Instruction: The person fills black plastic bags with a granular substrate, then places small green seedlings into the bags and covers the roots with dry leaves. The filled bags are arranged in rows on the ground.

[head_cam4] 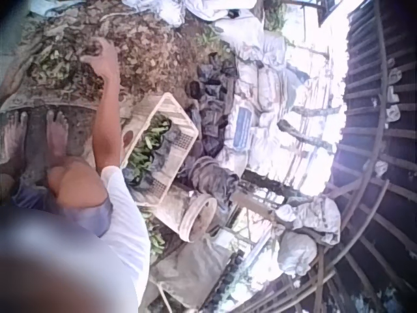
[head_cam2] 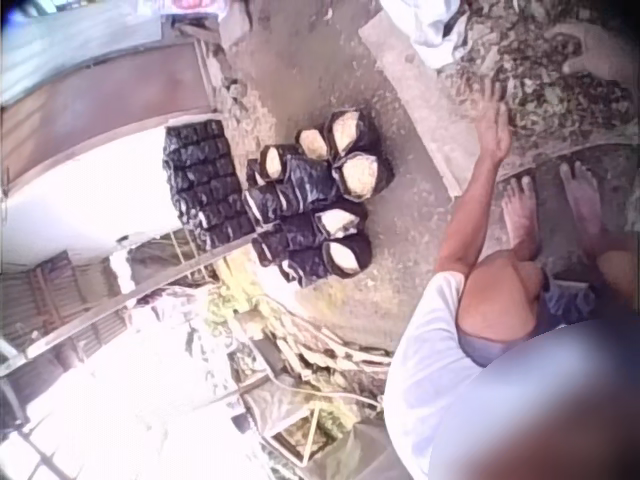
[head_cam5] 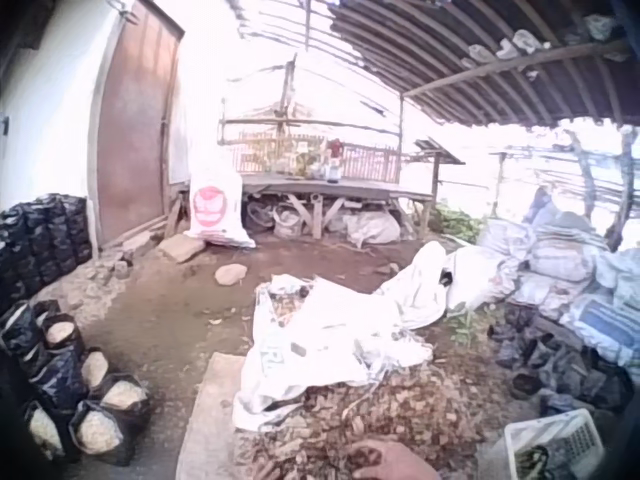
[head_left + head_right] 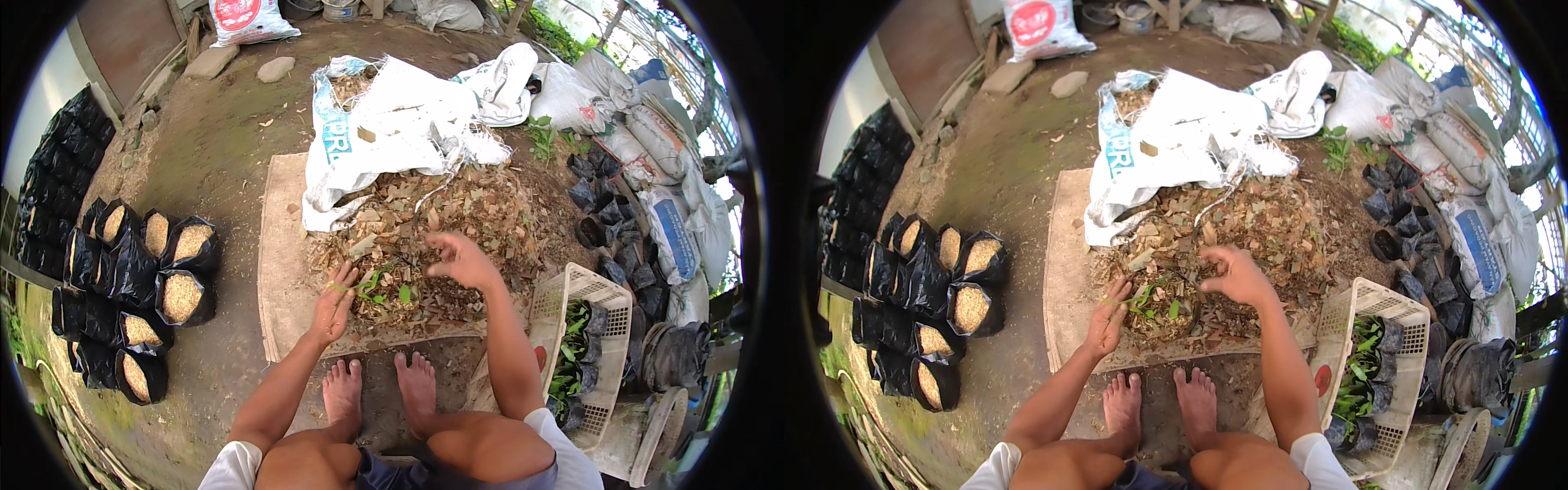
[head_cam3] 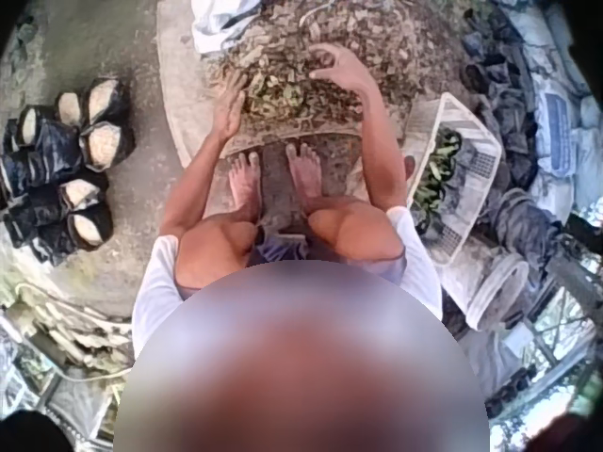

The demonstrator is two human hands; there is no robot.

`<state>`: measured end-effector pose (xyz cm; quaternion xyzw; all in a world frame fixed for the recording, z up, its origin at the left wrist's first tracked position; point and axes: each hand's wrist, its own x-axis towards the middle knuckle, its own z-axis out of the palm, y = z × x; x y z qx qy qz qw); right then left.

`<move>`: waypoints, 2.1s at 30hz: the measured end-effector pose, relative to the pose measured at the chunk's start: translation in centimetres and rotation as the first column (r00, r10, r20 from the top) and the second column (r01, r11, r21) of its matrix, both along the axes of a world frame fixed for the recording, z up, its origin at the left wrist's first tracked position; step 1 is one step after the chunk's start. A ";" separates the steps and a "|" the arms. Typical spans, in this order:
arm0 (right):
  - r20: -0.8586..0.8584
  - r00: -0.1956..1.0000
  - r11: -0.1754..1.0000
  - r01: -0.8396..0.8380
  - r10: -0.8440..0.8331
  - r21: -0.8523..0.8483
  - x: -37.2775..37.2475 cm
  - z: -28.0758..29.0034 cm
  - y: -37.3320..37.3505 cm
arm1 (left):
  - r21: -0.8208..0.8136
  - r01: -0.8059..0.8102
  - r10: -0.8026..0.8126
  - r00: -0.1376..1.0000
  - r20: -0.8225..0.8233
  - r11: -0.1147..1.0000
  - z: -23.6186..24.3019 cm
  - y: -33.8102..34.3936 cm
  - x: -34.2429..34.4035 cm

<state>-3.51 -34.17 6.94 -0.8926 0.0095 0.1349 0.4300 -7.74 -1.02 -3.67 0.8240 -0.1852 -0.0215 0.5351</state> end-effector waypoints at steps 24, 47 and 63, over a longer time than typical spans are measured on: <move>-0.468 0.872 0.754 0.401 -0.141 0.520 -7.0 -5.8 5.1 | -0.225 -0.201 0.187 0.979 -0.081 0.954 -1.3 -4.0 -1.1; 0.117 0.993 1.000 -0.002 0.001 0.007 5.0 -1.7 5.6 | -0.087 -0.334 0.326 0.940 -0.099 0.938 -0.4 -1.8 -4.2; 0.057 0.976 0.973 -0.216 0.212 0.077 -5.7 -1.0 8.1 | -0.085 -0.341 0.339 0.940 -0.031 0.936 -0.6 -1.9 -2.6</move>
